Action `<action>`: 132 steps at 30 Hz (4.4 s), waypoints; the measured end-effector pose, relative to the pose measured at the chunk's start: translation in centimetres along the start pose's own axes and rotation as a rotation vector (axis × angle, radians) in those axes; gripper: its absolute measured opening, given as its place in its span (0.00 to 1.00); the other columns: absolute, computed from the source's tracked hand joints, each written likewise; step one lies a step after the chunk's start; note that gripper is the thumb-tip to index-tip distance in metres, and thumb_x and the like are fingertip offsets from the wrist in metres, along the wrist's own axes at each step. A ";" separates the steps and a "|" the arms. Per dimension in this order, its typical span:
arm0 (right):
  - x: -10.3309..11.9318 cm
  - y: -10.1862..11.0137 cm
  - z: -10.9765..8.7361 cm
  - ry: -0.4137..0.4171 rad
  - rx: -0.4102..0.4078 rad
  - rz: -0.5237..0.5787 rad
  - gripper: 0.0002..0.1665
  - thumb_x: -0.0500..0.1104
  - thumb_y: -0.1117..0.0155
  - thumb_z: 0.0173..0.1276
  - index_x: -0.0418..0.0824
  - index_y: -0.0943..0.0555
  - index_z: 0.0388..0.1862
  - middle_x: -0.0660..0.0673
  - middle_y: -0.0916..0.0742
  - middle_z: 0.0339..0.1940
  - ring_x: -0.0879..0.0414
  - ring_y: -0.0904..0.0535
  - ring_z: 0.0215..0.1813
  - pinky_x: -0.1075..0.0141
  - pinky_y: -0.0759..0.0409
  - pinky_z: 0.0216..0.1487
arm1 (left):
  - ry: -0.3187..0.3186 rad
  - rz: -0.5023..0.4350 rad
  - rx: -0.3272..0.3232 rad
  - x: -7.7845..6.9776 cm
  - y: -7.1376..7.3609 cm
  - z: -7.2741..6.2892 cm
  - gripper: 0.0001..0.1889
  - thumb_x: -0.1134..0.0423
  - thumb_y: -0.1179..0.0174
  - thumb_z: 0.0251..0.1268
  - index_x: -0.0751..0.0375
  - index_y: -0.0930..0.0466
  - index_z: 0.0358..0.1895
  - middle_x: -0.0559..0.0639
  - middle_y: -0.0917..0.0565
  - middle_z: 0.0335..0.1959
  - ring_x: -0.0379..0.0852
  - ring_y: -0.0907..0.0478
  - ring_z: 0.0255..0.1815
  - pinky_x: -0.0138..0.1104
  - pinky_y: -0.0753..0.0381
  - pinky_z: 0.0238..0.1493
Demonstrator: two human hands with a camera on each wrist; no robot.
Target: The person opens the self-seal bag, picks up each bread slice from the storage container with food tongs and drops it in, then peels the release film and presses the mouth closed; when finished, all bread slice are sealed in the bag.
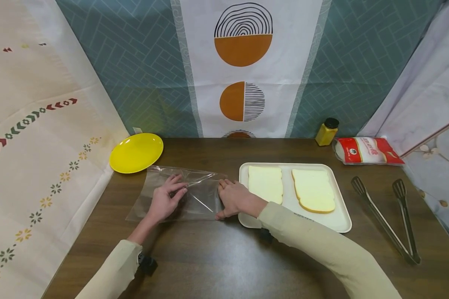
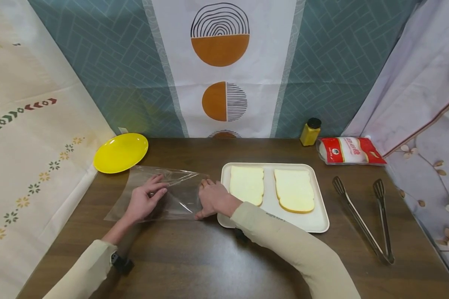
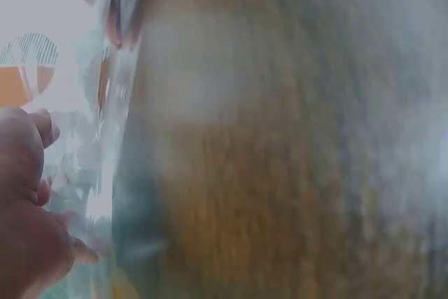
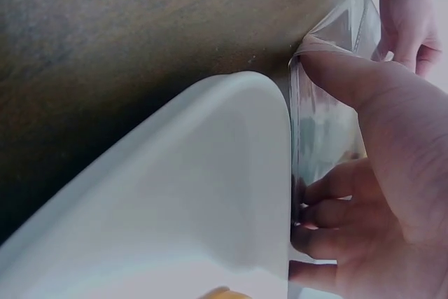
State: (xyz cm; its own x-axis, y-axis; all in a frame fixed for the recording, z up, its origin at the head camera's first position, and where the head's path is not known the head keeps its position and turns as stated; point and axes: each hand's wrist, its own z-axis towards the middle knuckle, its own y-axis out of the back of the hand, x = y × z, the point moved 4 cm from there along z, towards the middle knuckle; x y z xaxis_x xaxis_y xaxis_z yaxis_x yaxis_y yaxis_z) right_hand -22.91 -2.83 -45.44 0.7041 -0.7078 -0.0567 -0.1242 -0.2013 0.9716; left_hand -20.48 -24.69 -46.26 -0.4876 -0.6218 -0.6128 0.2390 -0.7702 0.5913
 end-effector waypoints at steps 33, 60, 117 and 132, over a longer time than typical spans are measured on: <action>-0.2 -0.4 -0.3 0.096 -0.088 -0.036 0.58 0.78 0.38 0.57 0.37 0.29 0.71 0.37 0.28 0.72 0.42 0.34 0.73 0.50 0.28 0.64 | -0.013 0.051 0.062 -0.2 0.1 -0.1 0.13 0.74 0.27 0.54 0.69 0.12 0.45 0.70 0.19 0.56 0.73 0.29 0.63 0.65 0.30 0.60; -0.1 0.5 -1.0 0.112 -0.112 0.022 0.50 0.72 0.36 0.62 0.37 0.25 0.68 0.34 0.31 0.74 0.43 0.37 0.76 0.50 0.31 0.69 | -0.002 0.059 0.005 -0.3 0.3 0.2 0.10 0.77 0.27 0.52 0.69 0.11 0.39 0.70 0.18 0.53 0.72 0.27 0.62 0.62 0.28 0.58; -23.9 -11.5 -37.0 -1.103 -0.225 0.474 0.68 0.75 0.40 0.60 0.08 0.46 0.50 0.08 0.39 0.46 0.10 0.42 0.48 0.25 0.35 0.42 | 0.091 0.011 0.100 0.2 0.2 -1.2 0.11 0.74 0.30 0.59 0.69 0.12 0.45 0.70 0.19 0.56 0.70 0.29 0.65 0.61 0.31 0.61; -24.7 -11.1 -36.0 -1.119 -0.197 0.503 0.67 0.75 0.41 0.62 0.09 0.45 0.55 0.11 0.39 0.51 0.13 0.38 0.50 0.27 0.30 0.36 | 0.063 0.013 0.070 0.3 0.3 -0.1 0.10 0.74 0.29 0.58 0.69 0.11 0.44 0.69 0.19 0.56 0.70 0.29 0.64 0.61 0.30 0.61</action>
State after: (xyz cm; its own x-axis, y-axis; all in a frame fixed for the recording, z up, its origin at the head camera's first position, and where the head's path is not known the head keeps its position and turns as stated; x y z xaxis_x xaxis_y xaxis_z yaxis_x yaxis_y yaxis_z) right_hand -13.76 41.24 -46.58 -0.3861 -0.8847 0.2612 -0.0326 0.2961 0.9546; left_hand -20.47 -25.17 -46.31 -0.4306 -0.6409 -0.6355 0.1843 -0.7517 0.6332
